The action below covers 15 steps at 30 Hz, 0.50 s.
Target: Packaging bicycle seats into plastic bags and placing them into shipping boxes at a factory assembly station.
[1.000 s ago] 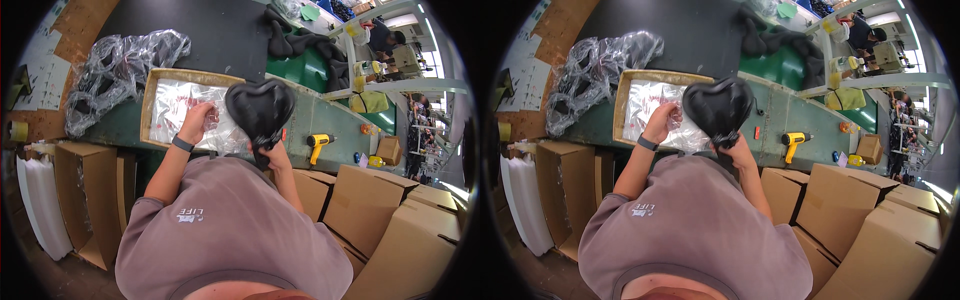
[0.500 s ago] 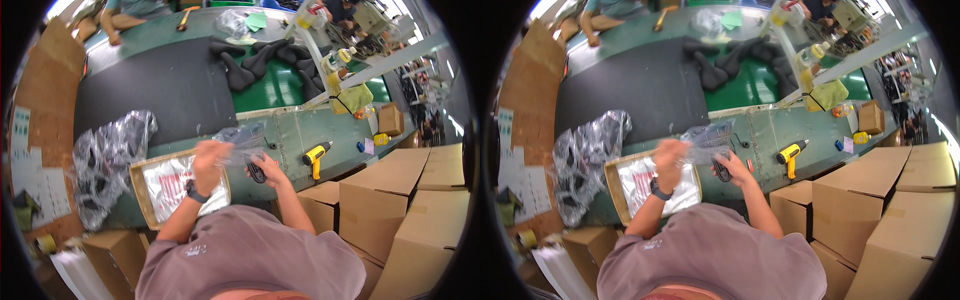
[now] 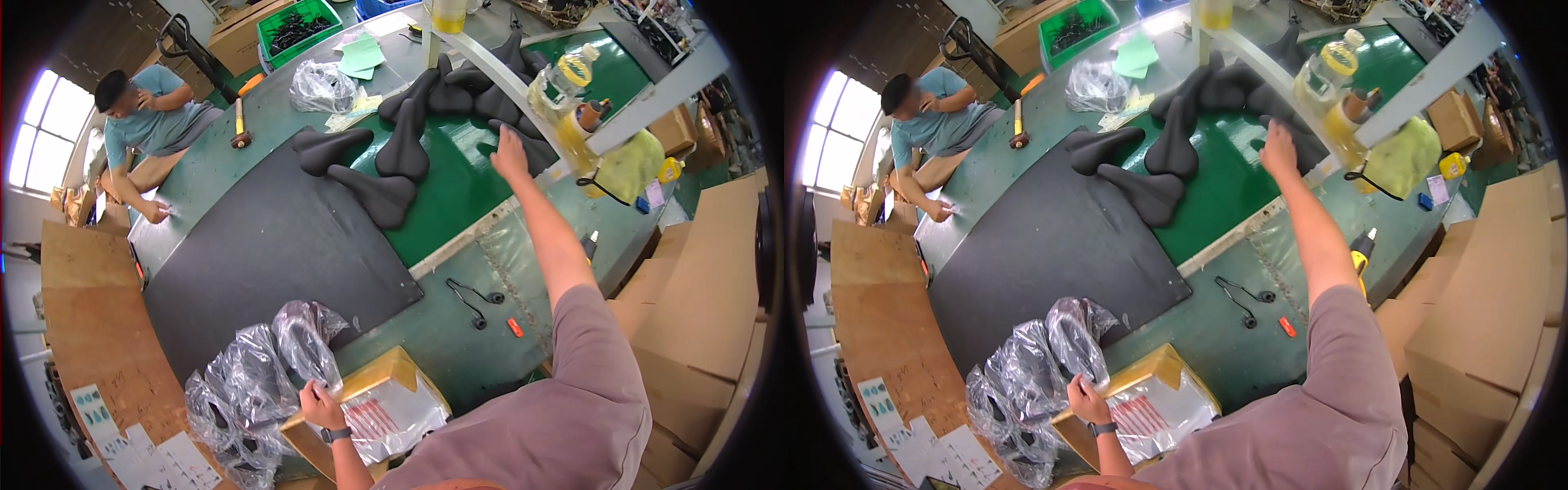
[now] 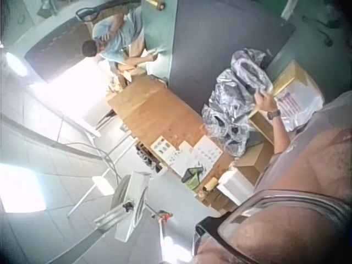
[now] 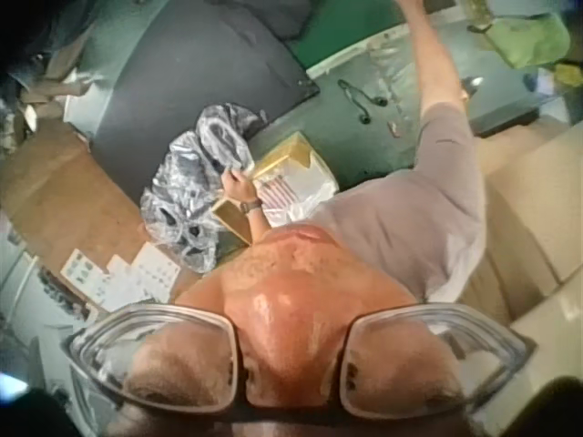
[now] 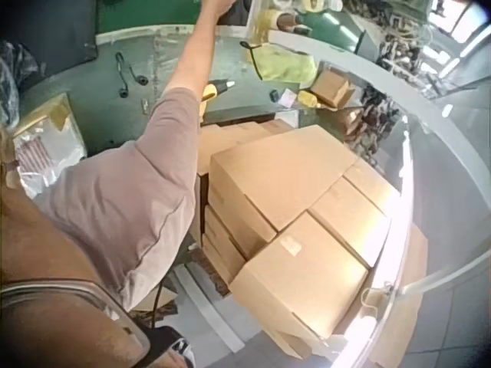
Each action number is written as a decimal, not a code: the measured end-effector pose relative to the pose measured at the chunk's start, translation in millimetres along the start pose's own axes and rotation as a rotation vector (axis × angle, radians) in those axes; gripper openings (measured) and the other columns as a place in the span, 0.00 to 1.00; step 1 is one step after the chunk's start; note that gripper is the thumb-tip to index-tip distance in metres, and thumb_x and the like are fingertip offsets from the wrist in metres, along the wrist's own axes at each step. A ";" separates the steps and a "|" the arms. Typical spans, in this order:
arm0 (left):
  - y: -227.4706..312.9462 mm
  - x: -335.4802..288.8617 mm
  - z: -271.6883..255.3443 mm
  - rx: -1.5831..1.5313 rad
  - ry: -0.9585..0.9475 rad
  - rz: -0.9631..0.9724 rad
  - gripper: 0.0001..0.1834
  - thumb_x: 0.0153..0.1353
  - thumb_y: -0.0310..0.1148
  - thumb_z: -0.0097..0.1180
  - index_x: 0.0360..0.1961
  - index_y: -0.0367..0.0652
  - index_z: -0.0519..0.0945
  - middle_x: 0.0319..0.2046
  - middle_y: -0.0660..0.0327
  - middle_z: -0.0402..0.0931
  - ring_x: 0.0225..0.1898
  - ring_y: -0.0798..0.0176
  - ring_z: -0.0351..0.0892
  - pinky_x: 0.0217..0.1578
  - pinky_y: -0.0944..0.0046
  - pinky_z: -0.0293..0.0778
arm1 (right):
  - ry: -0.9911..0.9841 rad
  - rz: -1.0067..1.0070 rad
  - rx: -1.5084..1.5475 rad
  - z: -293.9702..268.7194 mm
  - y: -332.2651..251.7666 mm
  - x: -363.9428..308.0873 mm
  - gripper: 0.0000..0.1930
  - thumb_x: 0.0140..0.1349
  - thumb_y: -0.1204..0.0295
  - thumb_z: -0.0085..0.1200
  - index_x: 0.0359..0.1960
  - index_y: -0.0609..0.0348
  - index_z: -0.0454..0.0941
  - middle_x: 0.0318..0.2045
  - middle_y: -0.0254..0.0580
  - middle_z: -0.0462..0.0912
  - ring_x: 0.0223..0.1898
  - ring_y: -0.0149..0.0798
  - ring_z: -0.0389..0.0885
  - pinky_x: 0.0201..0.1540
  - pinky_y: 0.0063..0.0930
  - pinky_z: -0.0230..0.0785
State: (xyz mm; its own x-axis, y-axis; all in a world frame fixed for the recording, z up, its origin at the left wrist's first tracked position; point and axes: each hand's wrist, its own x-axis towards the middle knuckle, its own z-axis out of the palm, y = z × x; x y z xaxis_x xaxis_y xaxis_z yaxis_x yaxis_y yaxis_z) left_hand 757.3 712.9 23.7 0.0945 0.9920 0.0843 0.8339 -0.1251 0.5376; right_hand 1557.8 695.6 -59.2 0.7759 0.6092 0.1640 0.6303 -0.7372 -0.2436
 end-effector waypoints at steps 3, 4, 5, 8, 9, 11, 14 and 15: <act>0.2 7.6 13.0 -0.053 0.069 -0.096 0.15 0.67 0.23 0.57 0.52 0.35 0.89 0.40 0.49 0.88 0.39 0.44 0.87 0.43 0.51 0.81 | 0.080 0.025 -0.185 23.4 14.2 51.8 0.52 0.60 0.70 0.76 0.84 0.57 0.58 0.74 0.59 0.73 0.76 0.61 0.72 0.76 0.55 0.70; -7.9 5.5 13.3 -0.027 0.074 -0.071 0.16 0.66 0.24 0.57 0.51 0.35 0.90 0.40 0.48 0.89 0.39 0.44 0.87 0.42 0.50 0.81 | 0.052 0.070 -0.222 32.5 12.6 58.1 0.50 0.59 0.71 0.74 0.84 0.54 0.59 0.72 0.55 0.75 0.73 0.58 0.74 0.73 0.57 0.72; -7.6 6.1 11.1 -0.002 0.074 -0.047 0.16 0.65 0.25 0.57 0.51 0.35 0.90 0.40 0.48 0.89 0.38 0.44 0.87 0.42 0.50 0.81 | 0.114 0.102 -0.214 43.8 8.7 54.4 0.42 0.62 0.71 0.71 0.79 0.52 0.67 0.67 0.50 0.79 0.68 0.56 0.77 0.67 0.58 0.74; -1.8 9.6 17.9 0.039 0.120 -0.008 0.16 0.66 0.27 0.57 0.49 0.35 0.90 0.40 0.47 0.90 0.38 0.43 0.87 0.42 0.48 0.81 | 0.081 -0.022 -0.405 54.4 -0.2 60.3 0.22 0.67 0.70 0.65 0.64 0.50 0.81 0.58 0.44 0.82 0.61 0.54 0.79 0.61 0.55 0.74; -4.3 11.2 18.5 0.039 0.120 0.011 0.16 0.66 0.28 0.57 0.49 0.36 0.91 0.40 0.47 0.90 0.38 0.43 0.88 0.42 0.47 0.81 | 0.145 -0.116 -0.408 54.7 -5.3 54.0 0.07 0.71 0.69 0.58 0.47 0.50 0.86 0.50 0.41 0.82 0.56 0.51 0.80 0.55 0.52 0.74; 2.5 13.1 17.1 0.041 0.125 0.021 0.15 0.66 0.28 0.57 0.49 0.36 0.91 0.40 0.47 0.90 0.38 0.44 0.88 0.42 0.47 0.81 | 0.058 -0.289 -0.475 46.1 -19.4 26.1 0.06 0.70 0.69 0.58 0.43 0.49 0.87 0.49 0.41 0.83 0.55 0.51 0.81 0.55 0.50 0.75; 2.2 13.7 15.1 0.019 0.149 0.017 0.15 0.66 0.28 0.57 0.48 0.38 0.91 0.38 0.48 0.89 0.37 0.43 0.88 0.43 0.46 0.81 | 0.066 -0.591 -0.282 18.7 -46.4 -42.5 0.07 0.66 0.70 0.61 0.44 0.49 0.85 0.48 0.42 0.82 0.54 0.51 0.82 0.51 0.47 0.77; -2.4 10.6 9.9 0.041 0.162 0.052 0.15 0.65 0.29 0.58 0.48 0.38 0.91 0.39 0.48 0.90 0.38 0.43 0.88 0.43 0.46 0.82 | 0.014 -0.605 -0.152 -4.9 -77.8 -66.5 0.14 0.61 0.69 0.70 0.47 0.51 0.84 0.49 0.43 0.82 0.55 0.53 0.82 0.53 0.49 0.79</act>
State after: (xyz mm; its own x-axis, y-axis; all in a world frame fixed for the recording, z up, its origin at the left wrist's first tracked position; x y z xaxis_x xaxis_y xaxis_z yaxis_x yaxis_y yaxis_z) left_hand 761.7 723.8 15.0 0.0518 0.9677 0.2468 0.8520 -0.1718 0.4945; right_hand 1457.3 711.1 -46.5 0.2802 0.9286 0.2431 0.9543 -0.2970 0.0344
